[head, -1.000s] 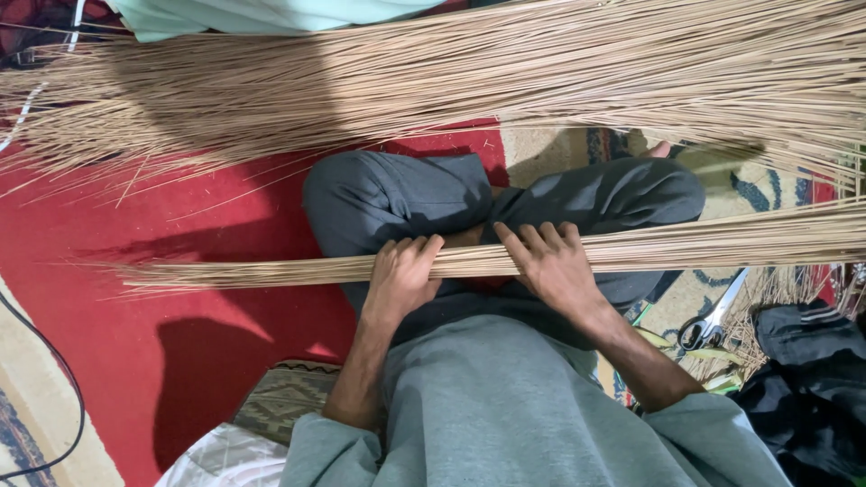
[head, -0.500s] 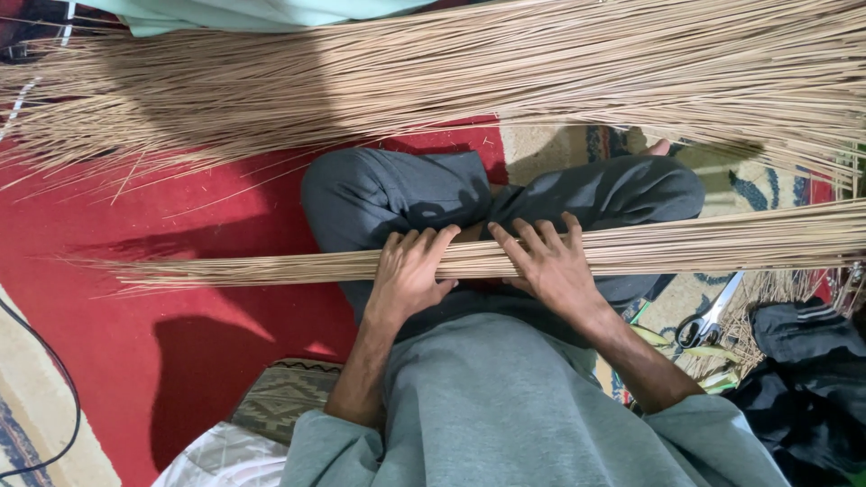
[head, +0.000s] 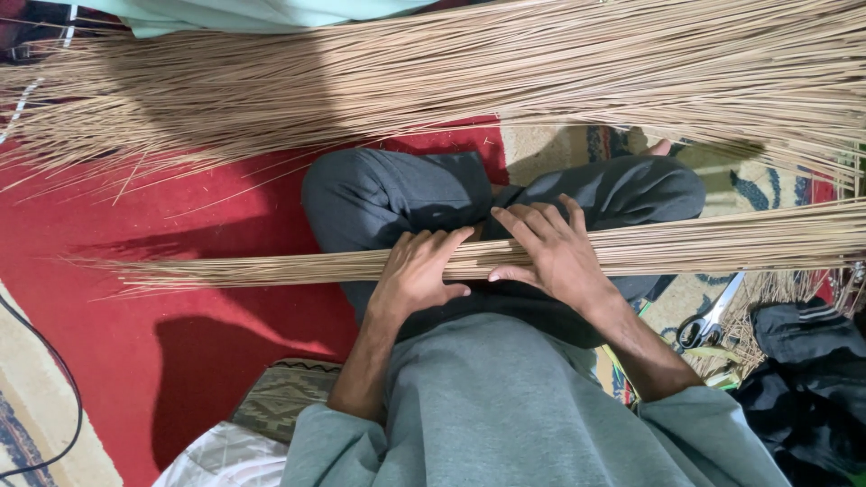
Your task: The person sits cross-legged on a red rug and sorts a large bundle of thin bamboo strips. They repeatedly pick up smaller bundles from a larger pile, align them, and place them back down, organizing the material by hand.
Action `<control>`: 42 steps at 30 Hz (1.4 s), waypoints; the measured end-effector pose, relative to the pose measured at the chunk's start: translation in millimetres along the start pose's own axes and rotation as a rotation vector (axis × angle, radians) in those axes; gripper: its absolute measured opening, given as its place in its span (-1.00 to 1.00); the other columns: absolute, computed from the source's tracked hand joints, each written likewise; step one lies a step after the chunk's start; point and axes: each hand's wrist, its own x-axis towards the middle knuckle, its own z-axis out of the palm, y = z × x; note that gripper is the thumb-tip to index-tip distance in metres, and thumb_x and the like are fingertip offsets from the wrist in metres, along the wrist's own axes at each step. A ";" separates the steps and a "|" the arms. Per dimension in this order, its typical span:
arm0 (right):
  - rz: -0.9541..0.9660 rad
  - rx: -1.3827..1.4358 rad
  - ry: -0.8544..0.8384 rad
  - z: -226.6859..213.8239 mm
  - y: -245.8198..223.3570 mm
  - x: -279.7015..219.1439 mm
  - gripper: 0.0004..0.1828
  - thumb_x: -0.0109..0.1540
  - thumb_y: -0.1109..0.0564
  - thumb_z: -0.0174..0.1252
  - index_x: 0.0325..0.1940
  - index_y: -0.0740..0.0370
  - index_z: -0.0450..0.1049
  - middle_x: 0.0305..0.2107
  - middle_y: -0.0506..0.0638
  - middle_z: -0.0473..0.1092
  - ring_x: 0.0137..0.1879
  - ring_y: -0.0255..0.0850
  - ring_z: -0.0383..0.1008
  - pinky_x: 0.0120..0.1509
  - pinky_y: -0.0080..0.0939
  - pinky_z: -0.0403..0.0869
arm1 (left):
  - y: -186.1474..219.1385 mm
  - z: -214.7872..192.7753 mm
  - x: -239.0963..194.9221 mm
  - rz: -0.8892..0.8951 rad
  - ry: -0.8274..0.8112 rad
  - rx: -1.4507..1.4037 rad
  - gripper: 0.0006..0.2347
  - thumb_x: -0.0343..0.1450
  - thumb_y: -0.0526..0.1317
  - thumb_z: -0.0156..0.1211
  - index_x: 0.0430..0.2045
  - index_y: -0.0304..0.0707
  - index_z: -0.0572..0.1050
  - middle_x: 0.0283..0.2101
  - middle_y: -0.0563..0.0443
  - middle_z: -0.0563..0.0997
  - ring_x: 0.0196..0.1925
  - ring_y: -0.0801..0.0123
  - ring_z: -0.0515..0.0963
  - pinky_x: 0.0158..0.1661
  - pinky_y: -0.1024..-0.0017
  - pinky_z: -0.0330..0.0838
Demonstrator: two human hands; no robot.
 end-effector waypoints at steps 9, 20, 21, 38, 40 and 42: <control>-0.039 0.164 0.011 12.9 8.4 16.0 -0.12 0.14 -0.48 0.16 0.40 0.05 0.40 -0.04 0.04 0.51 0.14 -0.03 0.51 0.43 0.39 0.25 | 3.4 -8.4 -0.5 -0.006 -0.046 -0.014 -0.24 0.22 0.09 0.48 0.34 0.12 0.24 0.04 -0.07 0.58 0.15 0.03 0.55 0.12 0.14 0.30; 0.132 -0.259 0.120 30.4 138.2 142.7 -0.72 0.29 0.06 0.23 0.10 0.03 0.59 -0.09 0.12 0.54 0.00 0.16 0.56 -0.09 0.19 0.58 | -96.2 -59.1 87.4 0.276 0.759 -0.017 -0.88 0.41 -0.25 0.30 -0.23 -0.11 0.55 -0.34 0.03 0.62 -0.29 0.13 0.63 -0.30 0.23 0.47; 0.085 -0.363 0.139 33.2 144.6 157.1 -0.75 0.27 0.16 0.16 0.02 0.19 0.58 -0.17 0.10 0.53 -0.12 0.16 0.54 -0.29 0.18 0.58 | -102.3 -70.3 97.4 0.328 0.819 0.018 -0.95 0.43 -0.39 0.25 -0.32 -0.28 0.51 -0.32 -0.06 0.64 -0.35 0.16 0.61 -0.40 0.27 0.45; 0.390 -0.416 -0.262 57.6 171.4 165.0 -0.63 0.39 -0.05 0.04 -0.20 0.08 0.74 -0.35 0.23 0.64 -0.05 0.16 0.68 0.06 0.06 0.59 | -166.2 -27.2 175.2 -0.007 0.754 0.233 -0.86 0.31 -0.21 0.35 -0.34 -0.01 0.53 -0.29 0.05 0.51 -0.18 0.03 0.65 -0.23 0.07 0.57; 0.420 -0.378 -0.232 40.6 162.4 172.1 -0.52 0.45 -0.23 0.02 -0.20 0.06 0.74 -0.39 0.24 0.64 -0.06 0.15 0.68 0.07 0.04 0.59 | -169.9 -27.4 178.6 0.011 0.776 0.240 -0.87 0.31 -0.20 0.36 -0.37 -0.01 0.52 -0.31 0.06 0.50 -0.19 0.05 0.64 -0.24 0.07 0.57; 0.399 -0.461 -0.195 -2.5 126.4 186.4 -0.67 0.38 0.02 0.06 -0.24 0.03 0.75 -0.39 0.18 0.65 -0.08 0.09 0.70 0.05 -0.01 0.59 | -174.5 -24.1 182.2 0.068 0.870 0.311 -0.89 0.30 -0.18 0.36 -0.41 0.02 0.53 -0.34 0.10 0.46 -0.21 0.13 0.61 -0.24 0.17 0.55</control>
